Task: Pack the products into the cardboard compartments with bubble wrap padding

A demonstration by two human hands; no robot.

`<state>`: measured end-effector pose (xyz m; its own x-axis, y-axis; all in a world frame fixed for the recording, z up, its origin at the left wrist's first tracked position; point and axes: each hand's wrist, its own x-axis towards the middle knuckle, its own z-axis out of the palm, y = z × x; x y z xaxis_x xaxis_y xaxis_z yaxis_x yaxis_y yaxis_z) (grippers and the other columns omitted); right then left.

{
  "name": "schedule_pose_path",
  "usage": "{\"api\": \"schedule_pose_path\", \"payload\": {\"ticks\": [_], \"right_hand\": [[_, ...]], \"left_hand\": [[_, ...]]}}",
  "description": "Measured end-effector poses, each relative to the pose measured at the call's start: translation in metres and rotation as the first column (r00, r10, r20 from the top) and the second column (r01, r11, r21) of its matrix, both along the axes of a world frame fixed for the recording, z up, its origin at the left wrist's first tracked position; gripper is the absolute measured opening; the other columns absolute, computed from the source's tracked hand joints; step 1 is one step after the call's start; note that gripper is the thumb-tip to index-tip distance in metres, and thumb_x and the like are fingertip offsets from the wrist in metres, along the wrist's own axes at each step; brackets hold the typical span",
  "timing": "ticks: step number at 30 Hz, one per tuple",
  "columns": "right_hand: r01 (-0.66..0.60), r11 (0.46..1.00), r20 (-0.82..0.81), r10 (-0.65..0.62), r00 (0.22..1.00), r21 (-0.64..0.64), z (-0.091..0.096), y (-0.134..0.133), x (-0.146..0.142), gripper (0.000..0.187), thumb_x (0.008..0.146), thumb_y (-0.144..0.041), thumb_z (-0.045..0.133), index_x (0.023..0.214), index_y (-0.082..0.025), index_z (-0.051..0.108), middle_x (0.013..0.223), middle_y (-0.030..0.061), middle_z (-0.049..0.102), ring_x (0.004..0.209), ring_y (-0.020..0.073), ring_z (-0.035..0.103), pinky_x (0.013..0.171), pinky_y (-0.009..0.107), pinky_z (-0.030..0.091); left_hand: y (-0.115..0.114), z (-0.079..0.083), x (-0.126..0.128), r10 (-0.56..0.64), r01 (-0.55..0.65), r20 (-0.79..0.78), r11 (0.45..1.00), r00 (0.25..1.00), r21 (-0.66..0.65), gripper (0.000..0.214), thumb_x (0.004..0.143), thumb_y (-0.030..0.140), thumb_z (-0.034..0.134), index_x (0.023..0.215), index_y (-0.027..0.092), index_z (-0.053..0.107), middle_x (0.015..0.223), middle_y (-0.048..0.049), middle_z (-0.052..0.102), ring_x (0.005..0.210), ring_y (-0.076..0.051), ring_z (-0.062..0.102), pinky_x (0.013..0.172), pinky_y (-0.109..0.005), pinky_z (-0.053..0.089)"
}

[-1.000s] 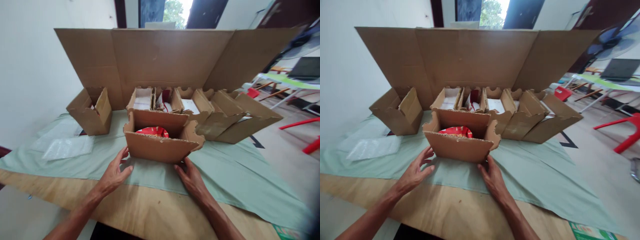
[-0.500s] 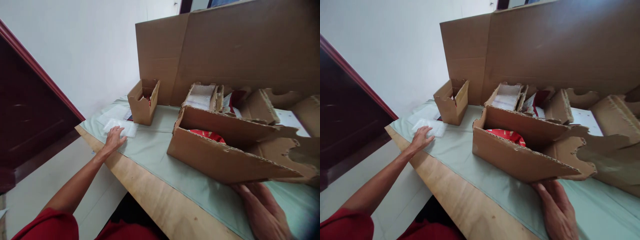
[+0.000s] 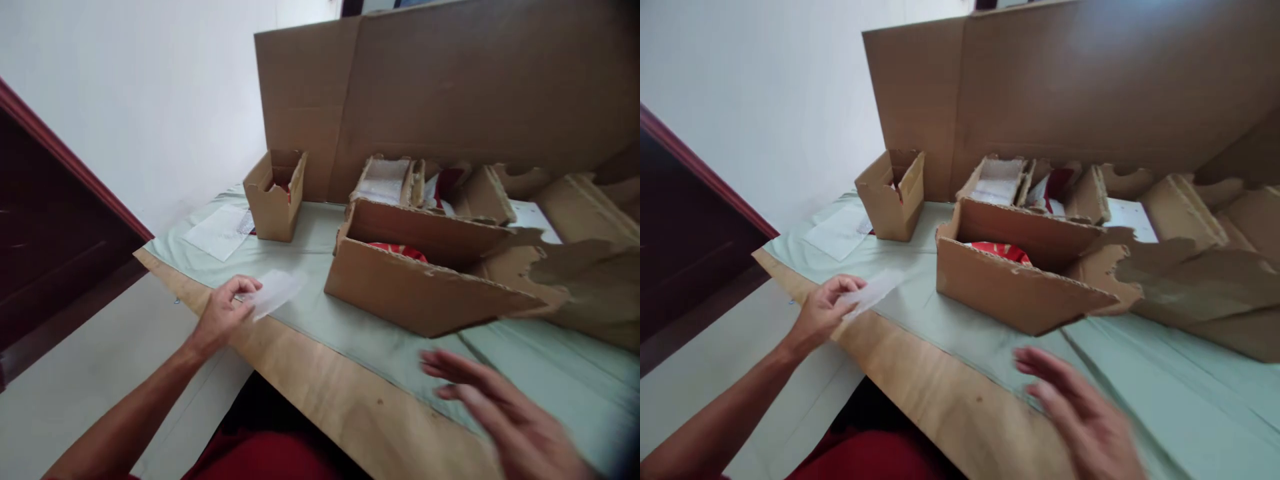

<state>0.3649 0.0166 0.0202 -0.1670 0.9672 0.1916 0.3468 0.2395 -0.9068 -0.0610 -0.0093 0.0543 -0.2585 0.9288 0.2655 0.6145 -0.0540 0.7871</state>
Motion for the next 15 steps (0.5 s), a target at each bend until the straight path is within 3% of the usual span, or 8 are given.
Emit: {"api": "schedule_pose_path", "payload": {"ticks": [2,3,4,6,8,10,13,15], "right_hand": [[-0.22,0.954,-0.161,0.189,0.969,-0.205,0.011,-0.025,-0.053,0.063,0.084,-0.057,0.074,0.139,-0.03,0.064,0.13,0.0149,0.073,0.106,0.0337,0.075,0.074,0.042,0.066],[-0.255,0.928,-0.218,0.198,0.956,-0.271,0.014,-0.032,-0.076,0.075,0.079,-0.057,0.079,0.144,-0.028,0.059,0.139,0.0162,0.068,0.115,0.0345,0.072,0.081,0.044,0.065],[-0.28,0.908,-0.271,0.197,0.942,-0.313,0.015,-0.035,-0.095,0.075,0.078,-0.057,0.08,0.144,-0.027,0.059,0.139,0.0157,0.068,0.118,0.0336,0.07,0.087,0.046,0.063],[-0.214,0.916,-0.306,0.107,0.946,-0.34,0.013,-0.036,-0.115,0.059,0.082,-0.054,0.076,0.132,-0.023,0.067,0.125,0.0124,0.074,0.113,0.0302,0.071,0.094,0.045,0.06],[-0.107,0.933,-0.297,0.001,0.955,-0.344,0.009,-0.034,-0.111,0.039,0.087,-0.05,0.072,0.114,-0.021,0.073,0.107,0.0084,0.078,0.099,0.0264,0.073,0.09,0.04,0.059],[-0.032,0.928,-0.296,-0.085,0.951,-0.37,0.004,-0.037,-0.094,0.031,0.088,-0.047,0.071,0.104,-0.021,0.075,0.096,0.0061,0.078,0.085,0.0235,0.073,0.077,0.035,0.06],[0.066,0.91,-0.337,-0.218,0.916,-0.409,-0.005,-0.048,-0.067,0.03,0.086,-0.048,0.072,0.102,-0.022,0.075,0.085,0.0051,0.077,0.075,0.0235,0.072,0.066,0.033,0.06],[0.172,0.9,-0.372,-0.331,0.867,-0.4,-0.012,-0.055,-0.054,0.03,0.08,-0.05,0.077,0.095,-0.024,0.074,0.077,0.0045,0.075,0.071,0.025,0.072,0.063,0.035,0.061]], "left_hand": [[-0.013,-0.004,0.042,-0.115,0.113,0.035,0.993,0.993,0.041,0.007,0.077,0.023,0.058,0.083,0.023,0.061,0.094,-0.0057,0.071,0.095,-0.023,0.068,0.086,-0.035,0.053],[-0.017,-0.006,0.061,-0.183,0.18,0.056,0.983,0.982,0.048,0.009,0.076,0.02,0.058,0.083,0.024,0.061,0.091,-0.005,0.07,0.092,-0.022,0.067,0.084,-0.034,0.052],[-0.021,-0.008,0.078,-0.255,0.253,0.083,0.967,0.963,0.037,0.009,0.077,0.018,0.058,0.083,0.024,0.061,0.089,-0.0045,0.069,0.089,-0.021,0.066,0.081,-0.033,0.052],[-0.026,-0.011,0.098,-0.396,0.409,0.156,0.911,0.905,-0.055,0.006,0.079,0.018,0.06,0.08,0.024,0.061,0.085,-0.0031,0.066,0.082,-0.019,0.063,0.074,-0.03,0.049],[-0.026,-0.011,0.101,-0.47,0.52,0.264,0.839,0.842,-0.162,0.006,0.079,0.021,0.065,0.076,0.022,0.06,0.079,-0.001,0.064,0.075,-0.017,0.059,0.067,-0.028,0.046],[-0.024,-0.011,0.089,-0.453,0.573,0.415,0.787,0.789,-0.23,0.014,0.078,0.026,0.071,0.073,0.021,0.058,0.074,0.001,0.061,0.069,-0.014,0.055,0.064,-0.026,0.044],[-0.02,-0.012,0.063,-0.328,0.575,0.623,0.78,0.71,-0.244,0.027,0.075,0.035,0.08,0.073,0.02,0.056,0.072,0.0022,0.059,0.065,-0.012,0.054,0.061,-0.024,0.044],[-0.017,-0.013,0.05,-0.251,0.533,0.695,0.816,0.674,-0.222,0.033,0.072,0.039,0.084,0.073,0.02,0.058,0.072,0.0021,0.06,0.066,-0.012,0.055,0.063,-0.024,0.047]]}}
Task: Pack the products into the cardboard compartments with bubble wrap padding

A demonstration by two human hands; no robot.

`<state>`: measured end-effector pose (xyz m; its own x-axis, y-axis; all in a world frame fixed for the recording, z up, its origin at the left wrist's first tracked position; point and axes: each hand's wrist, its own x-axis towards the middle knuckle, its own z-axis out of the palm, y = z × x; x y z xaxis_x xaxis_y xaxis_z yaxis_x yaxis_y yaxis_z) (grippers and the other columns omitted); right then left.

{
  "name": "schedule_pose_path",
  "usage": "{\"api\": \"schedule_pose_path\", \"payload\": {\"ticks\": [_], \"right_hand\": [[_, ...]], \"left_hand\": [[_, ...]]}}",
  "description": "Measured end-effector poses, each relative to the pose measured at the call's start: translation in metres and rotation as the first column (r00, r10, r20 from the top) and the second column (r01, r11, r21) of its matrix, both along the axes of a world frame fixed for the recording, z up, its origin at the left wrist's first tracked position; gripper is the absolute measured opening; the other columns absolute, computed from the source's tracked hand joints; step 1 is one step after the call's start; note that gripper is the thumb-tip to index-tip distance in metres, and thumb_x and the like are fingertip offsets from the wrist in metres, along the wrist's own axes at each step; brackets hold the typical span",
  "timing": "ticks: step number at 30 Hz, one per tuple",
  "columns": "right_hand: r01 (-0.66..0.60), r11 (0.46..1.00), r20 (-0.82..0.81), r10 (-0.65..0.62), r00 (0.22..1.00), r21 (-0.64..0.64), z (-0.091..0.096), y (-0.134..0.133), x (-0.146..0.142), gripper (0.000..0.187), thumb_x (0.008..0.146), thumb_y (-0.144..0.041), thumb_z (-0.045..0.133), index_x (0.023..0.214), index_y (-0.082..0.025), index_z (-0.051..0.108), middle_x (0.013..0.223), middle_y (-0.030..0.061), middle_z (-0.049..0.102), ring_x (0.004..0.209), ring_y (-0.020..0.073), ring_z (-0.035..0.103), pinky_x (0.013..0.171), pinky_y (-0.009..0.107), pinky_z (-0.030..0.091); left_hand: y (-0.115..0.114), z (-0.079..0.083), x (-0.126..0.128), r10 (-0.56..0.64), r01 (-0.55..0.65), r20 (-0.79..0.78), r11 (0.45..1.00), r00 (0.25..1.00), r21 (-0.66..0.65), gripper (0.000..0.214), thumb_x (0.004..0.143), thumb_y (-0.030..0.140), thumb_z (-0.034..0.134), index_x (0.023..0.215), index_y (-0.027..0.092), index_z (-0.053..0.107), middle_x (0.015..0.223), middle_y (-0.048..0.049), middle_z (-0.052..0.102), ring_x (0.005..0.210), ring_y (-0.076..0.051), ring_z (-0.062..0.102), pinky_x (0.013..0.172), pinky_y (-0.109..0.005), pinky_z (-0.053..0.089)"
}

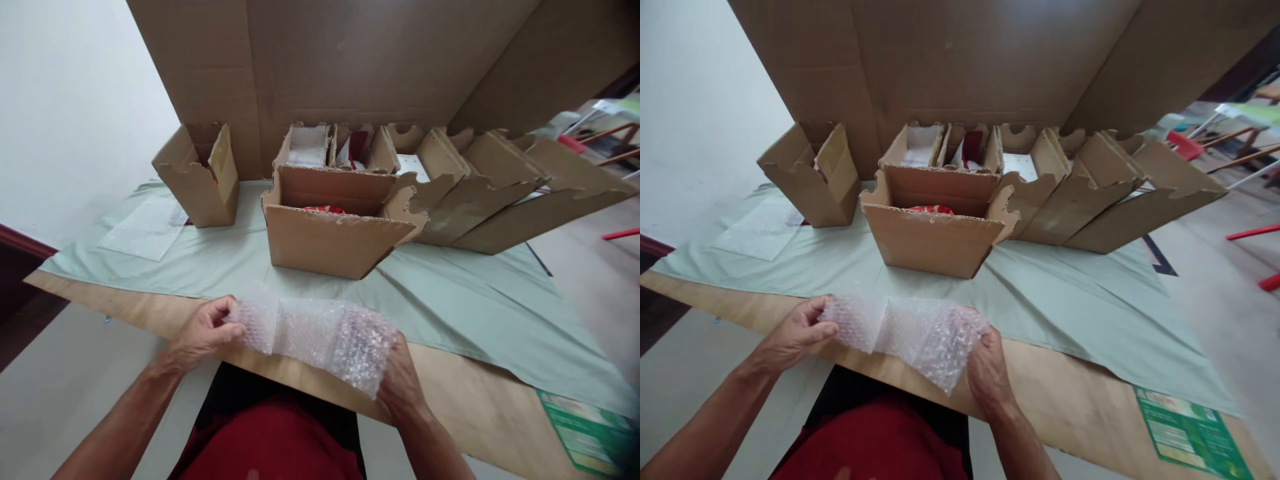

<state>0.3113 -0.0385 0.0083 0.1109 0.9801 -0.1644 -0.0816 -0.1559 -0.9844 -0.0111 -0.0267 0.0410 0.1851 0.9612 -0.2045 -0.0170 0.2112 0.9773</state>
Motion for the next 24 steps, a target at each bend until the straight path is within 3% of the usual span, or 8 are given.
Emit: {"api": "schedule_pose_path", "payload": {"ticks": [3,7,13,16,17,19,21,24], "right_hand": [[0.169,0.986,-0.045,-0.168,0.985,0.016,-0.009,-0.004,0.017,0.033,0.07,-0.052,0.083,0.086,-0.026,0.071,0.072,0.003,0.073,0.064,0.0256,0.071,0.059,0.038,0.062],[0.278,0.961,-0.03,-0.277,0.96,0.013,-0.009,-0.005,0.045,0.032,0.078,-0.049,0.079,0.098,-0.025,0.07,0.091,0.0059,0.077,0.077,0.0244,0.074,0.062,0.036,0.062],[0.487,0.847,0.233,-0.528,0.817,0.212,0.01,-0.036,0.087,0.033,0.085,-0.042,0.077,0.111,-0.024,0.07,0.114,0.0079,0.076,0.102,0.0242,0.073,0.072,0.033,0.06],[0.087,0.934,0.584,-0.287,0.76,0.345,0.02,-0.045,0.083,0.029,0.092,-0.033,0.068,0.12,-0.026,0.071,0.127,0.0099,0.073,0.114,0.0262,0.07,0.093,0.043,0.059],[-0.119,0.931,0.691,-0.165,0.704,0.344,0.021,-0.043,0.078,0.033,0.092,-0.03,0.066,0.125,-0.026,0.07,0.135,0.0107,0.069,0.122,0.0279,0.066,0.099,0.047,0.057],[-0.462,0.84,0.846,0.006,0.533,0.285,0.02,-0.034,0.066,0.044,0.09,-0.023,0.063,0.133,-0.025,0.066,0.147,0.0124,0.061,0.135,0.0317,0.058,0.106,0.053,0.052],[-0.609,0.763,0.919,0.052,0.39,0.216,0.013,-0.021,0.056,0.042,0.089,-0.019,0.059,0.13,-0.024,0.069,0.147,0.013,0.061,0.135,0.0341,0.058,0.103,0.057,0.053],[-0.611,0.757,0.925,0.022,0.38,0.233,0.006,-0.007,0.049,0.029,0.097,-0.019,0.051,0.11,-0.023,0.076,0.124,0.0104,0.076,0.116,0.031,0.07,0.093,0.054,0.057]], "left_hand": [[0.004,-0.002,-0.01,0.179,-0.179,0.032,0.984,0.983,-0.014,0.036,0.067,0.043,0.087,0.074,0.02,0.06,0.072,0.002,0.063,0.068,-0.012,0.058,0.068,-0.025,0.05],[0.009,-0.009,-0.016,0.359,-0.359,-0.19,0.933,0.914,0.039,0.035,0.065,0.042,0.084,0.08,0.02,0.062,0.073,0.0016,0.066,0.069,-0.013,0.059,0.067,-0.026,0.048],[0.006,-0.024,-0.033,0.355,-0.313,-0.515,0.935,0.78,0.17,0.069,0.072,0.052,0.073,0.129,0.016,0.06,0.07,0.0044,0.062,0.066,-0.016,0.058,0.067,-0.03,0.045],[0.005,-0.024,-0.037,0.356,-0.258,-0.625,0.934,0.695,0.246,0.072,0.078,0.053,0.066,0.139,0.016,0.056,0.07,0.0051,0.059,0.064,-0.017,0.055,0.067,-0.031,0.044],[0.005,-0.024,-0.037,0.355,-0.245,-0.645,0.935,0.676,0.258,0.072,0.079,0.053,0.064,0.14,0.016,0.056,0.07,0.005,0.059,0.064,-0.017,0.055,0.067,-0.031,0.044],[0.007,-0.022,-0.035,0.354,-0.227,-0.678,0.935,0.644,0.273,0.072,0.079,0.054,0.062,0.139,0.015,0.057,0.068,0.0051,0.057,0.063,-0.017,0.055,0.069,-0.032,0.044],[0.009,-0.021,-0.033,0.366,-0.231,-0.707,0.931,0.605,0.284,0.071,0.078,0.055,0.061,0.137,0.015,0.06,0.065,0.0052,0.056,0.061,-0.017,0.054,0.067,-0.032,0.044],[0.011,-0.02,-0.031,0.353,-0.237,-0.704,0.936,0.616,0.261,0.072,0.077,0.058,0.06,0.134,0.014,0.062,0.063,0.0049,0.056,0.059,-0.018,0.054,0.063,-0.031,0.044]]}}
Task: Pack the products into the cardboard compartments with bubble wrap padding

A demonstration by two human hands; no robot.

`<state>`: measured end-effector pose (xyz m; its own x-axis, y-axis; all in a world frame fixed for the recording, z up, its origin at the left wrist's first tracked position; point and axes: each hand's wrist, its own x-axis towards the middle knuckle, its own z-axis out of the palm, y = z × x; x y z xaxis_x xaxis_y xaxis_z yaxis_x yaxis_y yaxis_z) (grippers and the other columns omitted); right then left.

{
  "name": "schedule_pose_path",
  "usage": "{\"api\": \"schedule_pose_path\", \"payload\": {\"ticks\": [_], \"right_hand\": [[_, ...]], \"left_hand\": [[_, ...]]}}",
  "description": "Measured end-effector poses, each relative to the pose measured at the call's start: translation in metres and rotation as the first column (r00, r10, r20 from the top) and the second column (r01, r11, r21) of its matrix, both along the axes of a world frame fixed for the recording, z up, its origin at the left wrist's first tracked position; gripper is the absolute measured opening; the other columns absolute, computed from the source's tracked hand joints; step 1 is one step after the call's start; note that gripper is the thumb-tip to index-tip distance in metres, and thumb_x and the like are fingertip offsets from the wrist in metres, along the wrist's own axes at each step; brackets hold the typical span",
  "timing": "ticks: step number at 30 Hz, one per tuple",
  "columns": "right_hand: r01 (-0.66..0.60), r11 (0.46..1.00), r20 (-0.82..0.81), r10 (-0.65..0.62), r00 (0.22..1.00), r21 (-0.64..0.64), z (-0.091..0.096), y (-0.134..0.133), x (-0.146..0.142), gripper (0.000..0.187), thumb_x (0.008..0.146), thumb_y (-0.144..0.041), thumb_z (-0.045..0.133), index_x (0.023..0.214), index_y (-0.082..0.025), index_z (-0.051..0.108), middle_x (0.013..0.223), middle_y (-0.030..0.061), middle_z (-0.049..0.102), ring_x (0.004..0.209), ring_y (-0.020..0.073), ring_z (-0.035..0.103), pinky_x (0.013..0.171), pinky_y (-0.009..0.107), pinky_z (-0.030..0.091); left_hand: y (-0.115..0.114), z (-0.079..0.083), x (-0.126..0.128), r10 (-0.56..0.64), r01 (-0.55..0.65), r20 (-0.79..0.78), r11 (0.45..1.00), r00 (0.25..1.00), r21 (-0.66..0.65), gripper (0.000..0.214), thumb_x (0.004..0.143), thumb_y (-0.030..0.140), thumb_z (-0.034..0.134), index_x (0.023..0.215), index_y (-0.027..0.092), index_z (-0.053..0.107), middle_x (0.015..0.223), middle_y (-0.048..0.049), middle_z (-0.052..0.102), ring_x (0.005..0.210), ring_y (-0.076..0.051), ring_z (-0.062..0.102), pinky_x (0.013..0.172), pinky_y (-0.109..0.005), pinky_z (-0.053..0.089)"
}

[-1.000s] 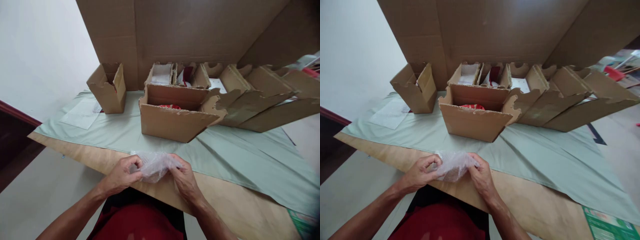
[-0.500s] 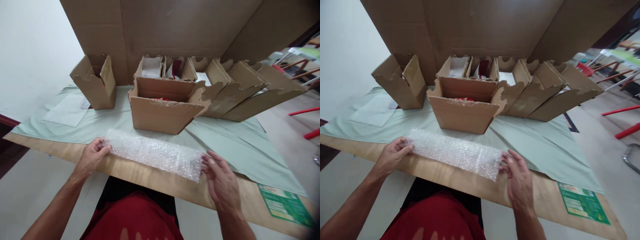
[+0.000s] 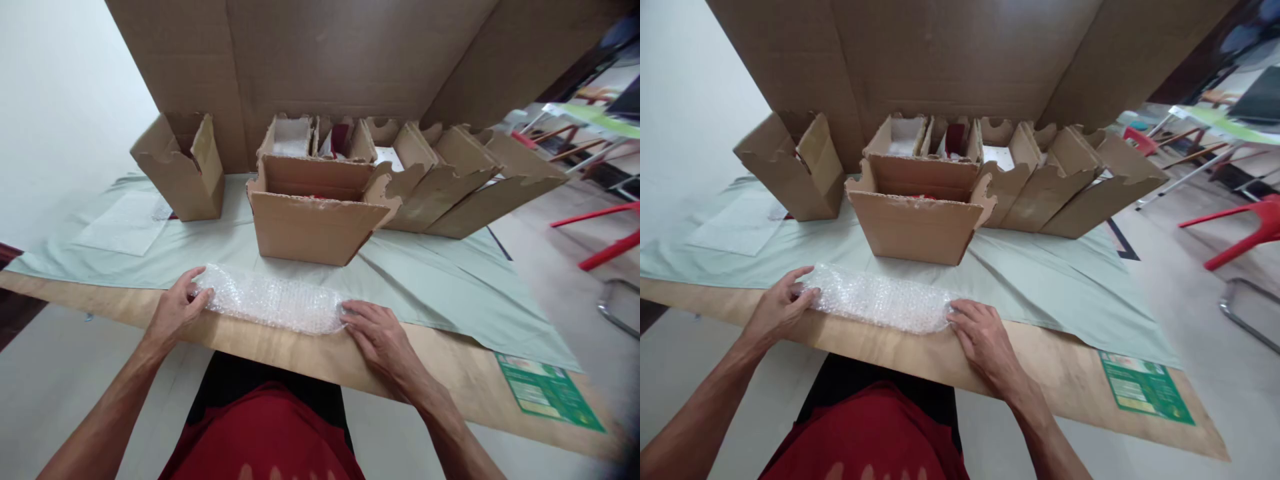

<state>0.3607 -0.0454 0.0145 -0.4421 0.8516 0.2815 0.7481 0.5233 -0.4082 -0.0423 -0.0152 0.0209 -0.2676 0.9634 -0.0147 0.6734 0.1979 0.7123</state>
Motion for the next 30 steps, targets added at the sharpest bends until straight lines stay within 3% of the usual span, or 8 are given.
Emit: {"api": "schedule_pose_path", "payload": {"ticks": [5,9,12,15,20,23,27,30], "right_hand": [[0.093,0.988,-0.162,-0.112,0.98,-0.121,0.022,0.003,0.001,0.028,0.103,-0.038,0.051,0.101,-0.026,0.076,0.099,0.0035,0.081,0.092,0.0243,0.075,0.086,0.041,0.058],[0.157,0.959,-0.222,-0.21,0.952,-0.234,0.043,0.019,-0.002,0.035,0.1,-0.045,0.051,0.082,-0.025,0.073,0.087,0.0027,0.08,0.083,0.0226,0.074,0.074,0.033,0.056],[0.266,0.939,-0.212,-0.312,0.926,-0.218,0.041,0.051,-0.003,0.04,0.098,-0.048,0.051,0.07,-0.024,0.068,0.082,0.0036,0.078,0.079,0.0218,0.073,0.071,0.031,0.054],[0.395,0.904,-0.157,-0.419,0.894,-0.167,0.028,0.079,0.004,0.037,0.095,-0.047,0.051,0.077,-0.022,0.071,0.078,0.0055,0.077,0.073,0.0229,0.071,0.07,0.034,0.054],[0.519,0.848,-0.154,-0.502,0.851,0.103,0.019,0.061,0.017,0.037,0.096,-0.043,0.055,0.117,-0.017,0.069,0.113,0.0151,0.077,0.106,0.0336,0.069,0.091,0.051,0.053],[0.316,0.907,-0.087,-0.304,0.949,0.278,0.021,0.026,0.009,0.027,0.1,-0.033,0.056,0.121,-0.019,0.067,0.118,0.0131,0.075,0.111,0.0291,0.069,0.094,0.045,0.054],[-0.046,0.992,0.178,0.025,0.984,0.114,0.018,0.005,-0.005,0.023,0.099,-0.022,0.056,0.118,-0.019,0.069,0.128,0.0134,0.071,0.111,0.0299,0.068,0.089,0.046,0.056],[-0.093,0.995,0.243,0.084,0.966,0.025,0.013,0.006,0.001,0.022,0.097,-0.018,0.057,0.112,-0.02,0.072,0.124,0.0124,0.073,0.109,0.0308,0.069,0.087,0.049,0.056]], "left_hand": [[-0.002,0.005,-0.01,-0.034,0.033,0.077,0.999,0.996,0.009,0.068,0.084,0.061,0.057,0.131,0.013,0.063,0.057,0.0062,0.052,0.054,-0.017,0.054,0.057,-0.029,0.044],[-0.025,0.021,-0.001,0.176,-0.102,-0.168,0.921,0.97,0.375,0.047,0.094,0.048,0.059,0.13,0.018,0.064,0.076,0.0005,0.066,0.068,-0.018,0.063,0.064,-0.03,0.051],[-0.041,0.032,0.027,-0.03,0.245,-0.342,0.757,0.939,0.605,0.027,0.096,0.023,0.062,0.122,0.021,0.065,0.093,-0.0033,0.071,0.089,-0.02,0.069,0.081,-0.032,0.056],[-0.037,0.03,0.055,-0.387,0.628,-0.51,0.614,0.768,0.479,0.027,0.094,0.011,0.061,0.119,0.019,0.065,0.113,-0.0098,0.071,0.112,-0.026,0.065,0.1,-0.042,0.055],[-0.007,0.008,0.063,-0.59,0.718,-0.507,0.69,0.628,0.087,0.02,0.098,0.014,0.054,0.113,0.016,0.067,0.114,-0.0131,0.071,0.104,-0.029,0.066,0.088,-0.047,0.059],[-0.002,0.005,0.06,-0.643,0.728,-0.468,0.686,0.606,0.0,0.019,0.099,0.015,0.053,0.112,0.018,0.067,0.111,-0.0101,0.07,0.105,-0.028,0.065,0.091,-0.047,0.058],[-0.003,0.014,0.057,-0.654,0.713,-0.494,0.695,0.573,-0.092,0.022,0.102,0.02,0.049,0.116,0.018,0.066,0.102,-0.0087,0.072,0.093,-0.026,0.07,0.08,-0.042,0.06],[-0.002,0.021,0.055,-0.665,0.72,-0.515,0.683,0.541,-0.126,0.024,0.103,0.024,0.048,0.12,0.02,0.065,0.094,-0.006,0.074,0.083,-0.024,0.071,0.072,-0.038,0.06]]}}
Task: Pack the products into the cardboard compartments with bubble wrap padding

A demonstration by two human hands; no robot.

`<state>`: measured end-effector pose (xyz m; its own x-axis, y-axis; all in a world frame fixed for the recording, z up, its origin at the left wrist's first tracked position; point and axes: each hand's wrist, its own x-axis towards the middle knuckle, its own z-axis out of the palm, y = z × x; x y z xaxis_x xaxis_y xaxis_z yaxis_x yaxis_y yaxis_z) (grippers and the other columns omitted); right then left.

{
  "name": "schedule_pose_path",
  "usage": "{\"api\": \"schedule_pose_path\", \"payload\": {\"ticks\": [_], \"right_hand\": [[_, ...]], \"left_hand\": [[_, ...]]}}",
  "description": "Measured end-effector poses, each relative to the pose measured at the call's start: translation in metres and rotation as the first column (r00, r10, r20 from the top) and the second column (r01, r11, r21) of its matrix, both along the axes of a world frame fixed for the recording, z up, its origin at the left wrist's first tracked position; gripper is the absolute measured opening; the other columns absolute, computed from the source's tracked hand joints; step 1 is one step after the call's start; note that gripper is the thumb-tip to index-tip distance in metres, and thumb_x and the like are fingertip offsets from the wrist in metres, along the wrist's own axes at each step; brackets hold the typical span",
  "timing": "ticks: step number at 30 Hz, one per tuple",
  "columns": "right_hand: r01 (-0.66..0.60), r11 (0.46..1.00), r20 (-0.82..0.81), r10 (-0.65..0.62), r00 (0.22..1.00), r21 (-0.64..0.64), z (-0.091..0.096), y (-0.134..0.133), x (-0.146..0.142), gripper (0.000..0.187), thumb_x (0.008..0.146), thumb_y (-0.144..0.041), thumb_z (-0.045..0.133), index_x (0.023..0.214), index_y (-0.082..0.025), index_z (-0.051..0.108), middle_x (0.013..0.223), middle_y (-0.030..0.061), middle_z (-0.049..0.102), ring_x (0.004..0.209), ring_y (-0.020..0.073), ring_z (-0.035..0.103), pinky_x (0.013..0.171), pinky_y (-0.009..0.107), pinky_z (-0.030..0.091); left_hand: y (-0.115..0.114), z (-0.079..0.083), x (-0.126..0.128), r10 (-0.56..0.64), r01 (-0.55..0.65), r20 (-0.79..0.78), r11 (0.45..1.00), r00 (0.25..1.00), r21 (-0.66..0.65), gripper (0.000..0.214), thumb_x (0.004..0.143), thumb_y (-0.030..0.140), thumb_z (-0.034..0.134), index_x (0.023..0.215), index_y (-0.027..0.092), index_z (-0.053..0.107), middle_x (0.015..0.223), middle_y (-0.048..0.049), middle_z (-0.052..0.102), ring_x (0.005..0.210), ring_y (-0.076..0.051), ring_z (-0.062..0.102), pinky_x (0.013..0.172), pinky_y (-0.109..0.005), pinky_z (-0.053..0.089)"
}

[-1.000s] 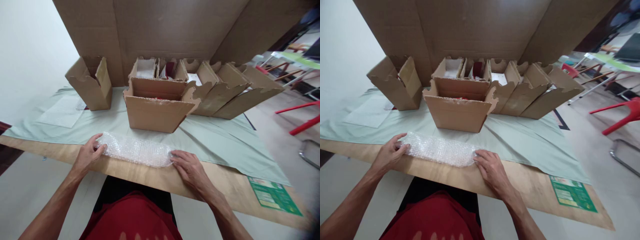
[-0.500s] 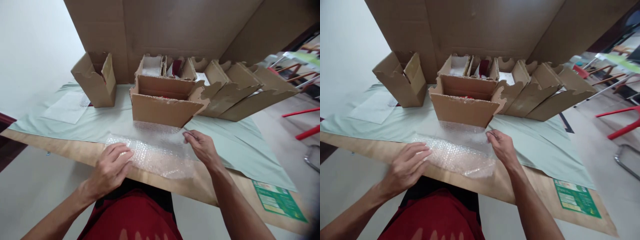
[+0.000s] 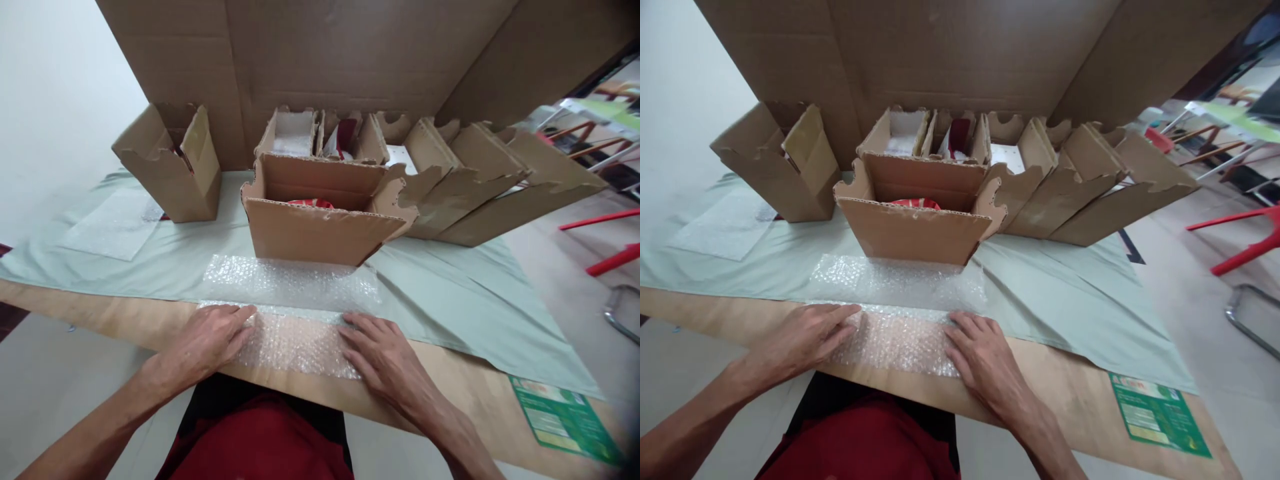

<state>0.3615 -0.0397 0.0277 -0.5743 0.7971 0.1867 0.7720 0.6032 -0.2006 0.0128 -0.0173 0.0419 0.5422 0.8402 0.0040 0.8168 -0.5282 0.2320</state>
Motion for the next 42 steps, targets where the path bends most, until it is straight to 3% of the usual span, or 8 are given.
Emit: {"api": "schedule_pose_path", "payload": {"ticks": [4,9,16,23,30,34,38,42], "right_hand": [[0.045,0.998,-0.066,-0.043,0.997,0.033,0.005,0.01,-0.001,0.021,0.1,-0.018,0.053,0.107,-0.019,0.073,0.115,0.0108,0.075,0.104,0.0274,0.069,0.087,0.045,0.055],[0.046,0.997,0.006,-0.046,0.999,0.066,-0.006,0.037,-0.037,0.031,0.1,-0.025,0.058,0.128,-0.016,0.067,0.144,0.0164,0.062,0.129,0.0336,0.058,0.098,0.048,0.053],[0.242,0.965,0.135,-0.255,0.958,0.102,-0.033,-0.002,-0.013,0.043,0.103,-0.03,0.05,0.143,-0.014,0.057,0.151,0.0201,0.056,0.137,0.0369,0.053,0.098,0.05,0.05],[0.109,0.993,0.026,-0.108,0.994,-0.048,-0.011,-0.052,0.019,0.05,0.094,-0.037,0.063,0.14,-0.016,0.058,0.149,0.0188,0.058,0.133,0.0367,0.056,0.096,0.051,0.05],[0.004,0.999,-0.154,0.002,0.988,0.043,-0.011,-0.055,0.02,0.037,0.091,-0.002,0.049,0.117,-0.021,0.067,0.123,0.0082,0.076,0.109,0.0242,0.071,0.087,0.04,0.054],[0.149,0.982,-0.375,-0.181,0.909,-0.112,0.004,-0.056,0.019,0.022,0.101,-0.017,0.049,0.106,-0.026,0.068,0.1,0.002,0.08,0.091,0.0199,0.075,0.077,0.032,0.058],[0.405,0.879,-0.388,-0.474,0.791,-0.25,0.008,-0.048,0.017,0.021,0.102,-0.035,0.054,0.092,-0.026,0.07,0.08,-0.0001,0.077,0.067,0.0197,0.073,0.06,0.029,0.056],[0.496,0.858,-0.358,-0.508,0.783,-0.132,-0.009,-0.026,0.017,0.029,0.101,-0.044,0.054,0.089,-0.025,0.071,0.083,0.0036,0.079,0.074,0.024,0.074,0.068,0.035,0.056]], "left_hand": [[0.008,0.004,0.018,-0.064,0.048,0.098,0.986,0.993,0.162,0.023,0.102,0.021,0.049,0.117,0.016,0.066,0.104,-0.0102,0.074,0.096,-0.027,0.07,0.085,-0.044,0.059],[0.024,-0.017,0.05,-0.206,0.191,0.045,0.955,0.978,0.229,0.033,0.098,0.023,0.059,0.13,0.016,0.063,0.147,-0.0169,0.06,0.139,-0.037,0.051,0.111,-0.056,0.046],[0.018,-0.048,-0.007,-0.153,0.154,-0.023,0.979,0.988,0.136,0.063,0.101,0.052,0.052,0.156,0.022,0.041,0.167,-0.0144,0.037,0.155,-0.038,0.031,0.124,-0.062,0.026],[0.002,-0.034,-0.029,-0.173,0.173,-0.007,0.982,0.985,0.073,0.065,0.098,0.054,0.057,0.154,0.023,0.044,0.166,-0.0146,0.037,0.155,-0.038,0.03,0.124,-0.064,0.025],[-0.015,-0.025,-0.039,-0.195,0.195,0.031,0.981,0.98,-0.016,0.086,0.087,0.068,0.066,0.159,0.027,0.038,0.17,-0.014,0.029,0.155,-0.043,0.028,0.123,-0.069,0.024],[-0.033,-0.01,-0.053,-0.225,0.233,0.085,0.967,0.971,-0.1,0.095,0.081,0.067,0.072,0.16,0.03,0.034,0.165,-0.0127,0.04,0.152,-0.04,0.037,0.126,-0.067,0.02],[-0.031,-0.003,-0.067,0.002,0.01,0.241,0.999,0.97,-0.048,0.041,0.096,0.036,0.059,0.137,0.034,0.06,0.13,-0.003,0.074,0.13,-0.03,0.065,0.117,-0.053,0.046],[-0.005,-0.006,-0.064,0.387,-0.352,0.274,0.921,0.881,-0.167,0.027,0.092,0.045,0.058,0.11,0.028,0.071,0.096,-0.0014,0.081,0.087,-0.026,0.077,0.076,-0.035,0.063]]}}
